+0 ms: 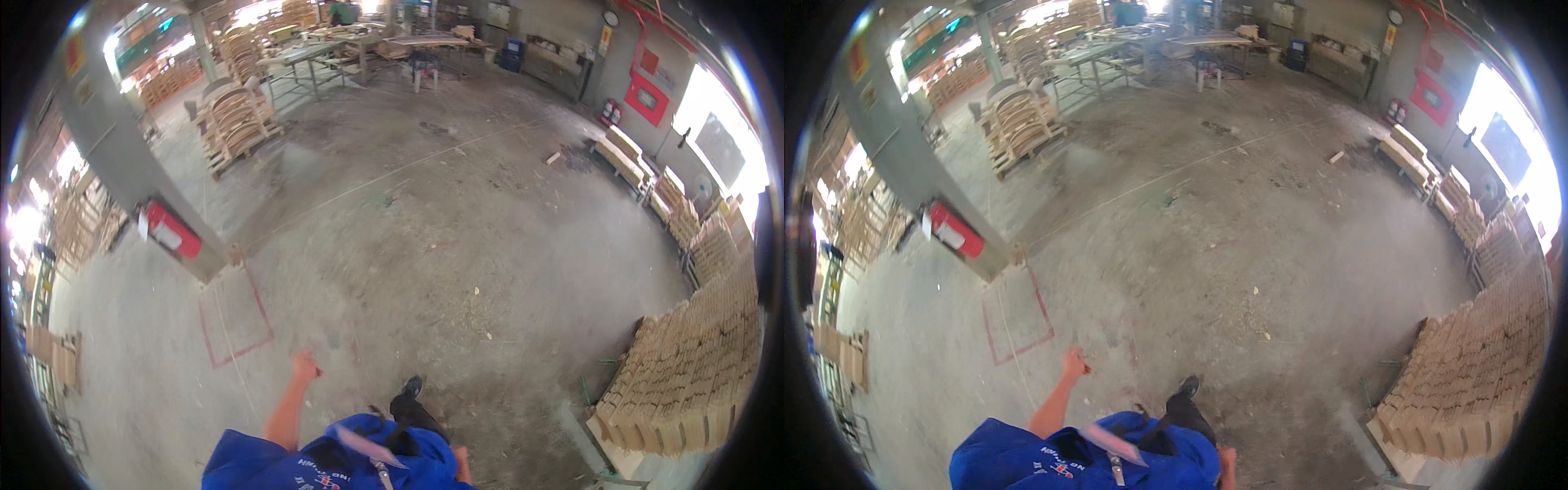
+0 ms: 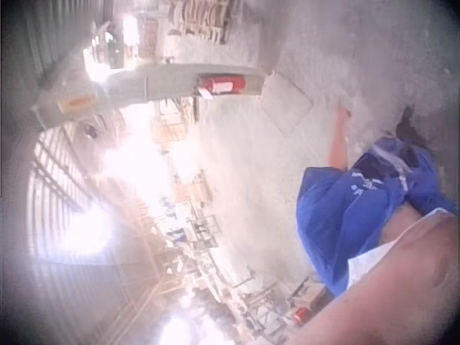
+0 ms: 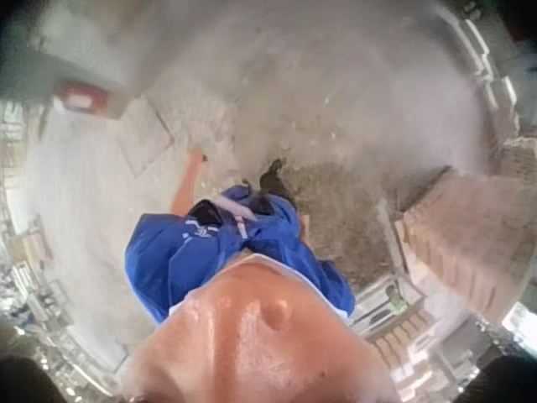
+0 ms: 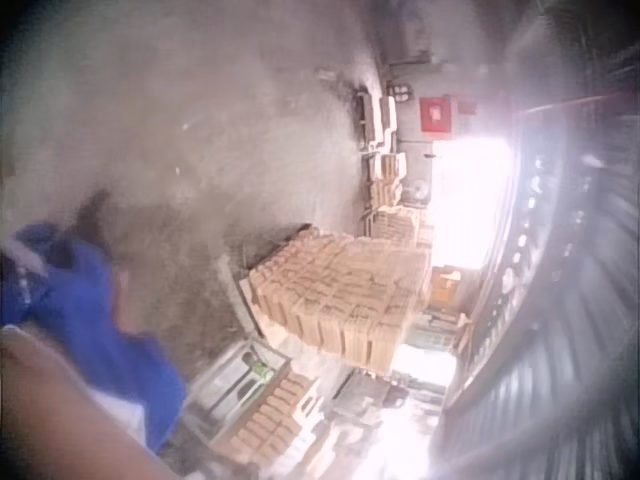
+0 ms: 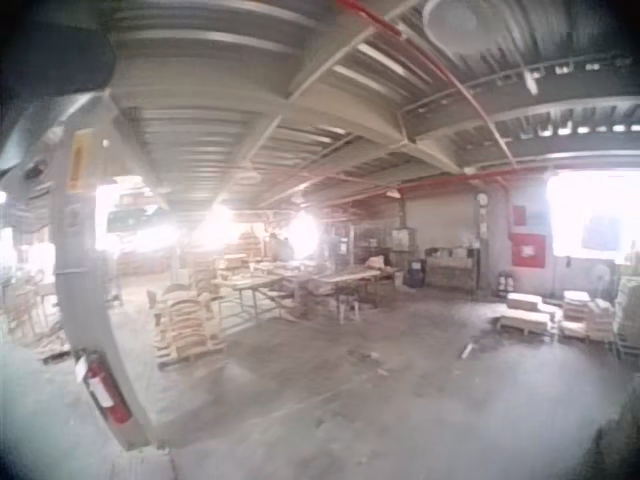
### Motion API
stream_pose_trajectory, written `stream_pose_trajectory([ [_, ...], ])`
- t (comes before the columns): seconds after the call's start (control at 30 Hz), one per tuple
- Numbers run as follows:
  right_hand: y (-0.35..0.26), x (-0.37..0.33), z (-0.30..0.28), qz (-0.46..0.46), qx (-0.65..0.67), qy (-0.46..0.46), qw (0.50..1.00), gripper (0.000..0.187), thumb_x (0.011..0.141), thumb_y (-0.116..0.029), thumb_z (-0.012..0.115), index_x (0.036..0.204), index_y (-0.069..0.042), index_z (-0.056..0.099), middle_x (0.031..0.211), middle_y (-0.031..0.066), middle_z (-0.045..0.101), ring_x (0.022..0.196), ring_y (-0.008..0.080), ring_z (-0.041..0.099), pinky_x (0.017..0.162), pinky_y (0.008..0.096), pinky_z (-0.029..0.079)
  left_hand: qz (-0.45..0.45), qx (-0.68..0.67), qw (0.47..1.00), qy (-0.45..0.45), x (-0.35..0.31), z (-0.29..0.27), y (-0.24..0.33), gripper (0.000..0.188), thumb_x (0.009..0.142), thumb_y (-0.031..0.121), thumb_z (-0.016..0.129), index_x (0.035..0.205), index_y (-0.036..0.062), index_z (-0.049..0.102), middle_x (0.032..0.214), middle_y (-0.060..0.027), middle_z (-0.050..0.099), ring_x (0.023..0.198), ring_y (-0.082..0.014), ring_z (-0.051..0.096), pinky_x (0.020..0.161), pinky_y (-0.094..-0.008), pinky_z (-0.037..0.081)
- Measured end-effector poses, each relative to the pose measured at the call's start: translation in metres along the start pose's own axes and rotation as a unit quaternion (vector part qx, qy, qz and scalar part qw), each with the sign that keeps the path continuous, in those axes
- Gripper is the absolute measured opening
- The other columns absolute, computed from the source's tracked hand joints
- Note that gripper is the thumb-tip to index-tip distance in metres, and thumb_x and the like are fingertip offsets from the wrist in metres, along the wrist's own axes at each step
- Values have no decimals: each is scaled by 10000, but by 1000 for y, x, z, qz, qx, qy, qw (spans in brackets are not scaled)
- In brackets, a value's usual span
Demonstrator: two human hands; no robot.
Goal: The person pours a yellow liquid from a small plastic bag into a metal can, then stirs the contents with a wooden stick. The person then walks across the workshop floor and returns to the workbench to continue handling the materials.
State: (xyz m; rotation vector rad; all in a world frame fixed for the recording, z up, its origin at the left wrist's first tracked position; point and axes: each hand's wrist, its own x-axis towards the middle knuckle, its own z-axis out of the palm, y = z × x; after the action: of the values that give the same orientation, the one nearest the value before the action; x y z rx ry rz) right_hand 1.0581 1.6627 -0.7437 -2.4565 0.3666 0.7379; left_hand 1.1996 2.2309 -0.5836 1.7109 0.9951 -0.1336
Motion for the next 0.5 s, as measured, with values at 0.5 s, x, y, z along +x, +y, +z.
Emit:
stream_pose_trajectory([
  [0.5, -274, 460, -458, 79, 369, 170, 910, 296, 906, -227, 604, 1013, 47, 638, 784, 110, 674, 632, 178, 633, 557, 321, 511, -209, 119, 953, -183, 263, 293, 201, 175, 835, 221, 631, 872, 49, 630, 756, -135, 656, 589, -284, 646, 506, -425, 514],
])
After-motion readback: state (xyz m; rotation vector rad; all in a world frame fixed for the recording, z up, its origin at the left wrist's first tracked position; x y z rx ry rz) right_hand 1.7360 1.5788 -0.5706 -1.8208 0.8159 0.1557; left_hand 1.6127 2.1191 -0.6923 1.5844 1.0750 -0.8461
